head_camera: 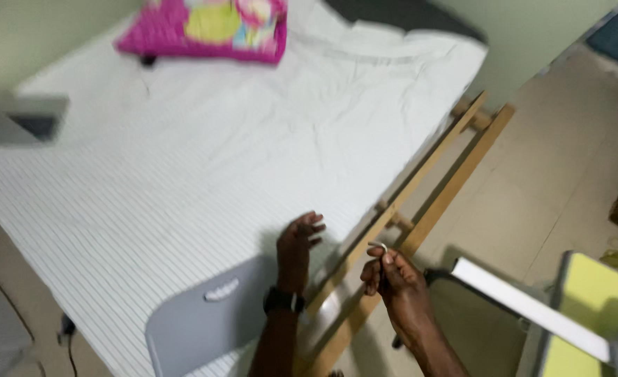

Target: The person picks up a plastic chair with an attached writing tablet and uses a hex key to unscrew and remove the seat from the metal frame. They then align the seat back onto the frame and tighten the bolts by hand and with the hex key to reattach it.

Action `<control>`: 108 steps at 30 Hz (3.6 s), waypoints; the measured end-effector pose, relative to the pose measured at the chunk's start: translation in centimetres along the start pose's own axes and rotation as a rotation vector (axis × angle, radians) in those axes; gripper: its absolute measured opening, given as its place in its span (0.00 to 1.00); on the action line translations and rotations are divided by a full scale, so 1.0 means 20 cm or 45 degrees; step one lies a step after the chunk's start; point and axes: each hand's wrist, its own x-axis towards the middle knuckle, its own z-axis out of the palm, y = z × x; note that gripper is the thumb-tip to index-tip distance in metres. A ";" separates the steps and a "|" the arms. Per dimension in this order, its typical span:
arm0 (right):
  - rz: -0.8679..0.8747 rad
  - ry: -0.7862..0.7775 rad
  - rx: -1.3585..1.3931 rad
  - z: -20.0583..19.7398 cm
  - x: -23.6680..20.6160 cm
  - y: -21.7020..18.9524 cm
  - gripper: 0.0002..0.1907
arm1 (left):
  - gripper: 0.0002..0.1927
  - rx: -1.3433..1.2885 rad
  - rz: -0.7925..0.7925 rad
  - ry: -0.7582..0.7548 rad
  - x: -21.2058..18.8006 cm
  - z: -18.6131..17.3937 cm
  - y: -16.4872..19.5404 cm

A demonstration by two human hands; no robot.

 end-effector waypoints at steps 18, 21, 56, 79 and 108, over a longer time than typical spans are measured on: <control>-0.817 -0.181 0.230 -0.20 -1.50 -1.30 0.22 | 0.33 -0.412 0.355 -0.896 -1.55 1.31 1.51; -1.077 -0.078 0.249 -0.48 -1.74 -1.37 0.21 | 0.34 -0.381 0.376 -1.111 -1.78 1.59 1.48; -1.011 0.829 -0.185 -3.09 -3.01 -0.88 0.11 | 0.19 0.714 1.034 -1.273 -2.85 3.01 0.29; -0.462 1.433 -0.341 -3.59 -2.23 0.12 0.11 | 0.13 0.712 0.250 -1.339 -2.98 3.01 -1.20; -0.462 1.236 -0.773 -3.95 -1.93 0.24 0.10 | 0.44 1.198 0.934 -1.388 -2.72 3.19 -1.89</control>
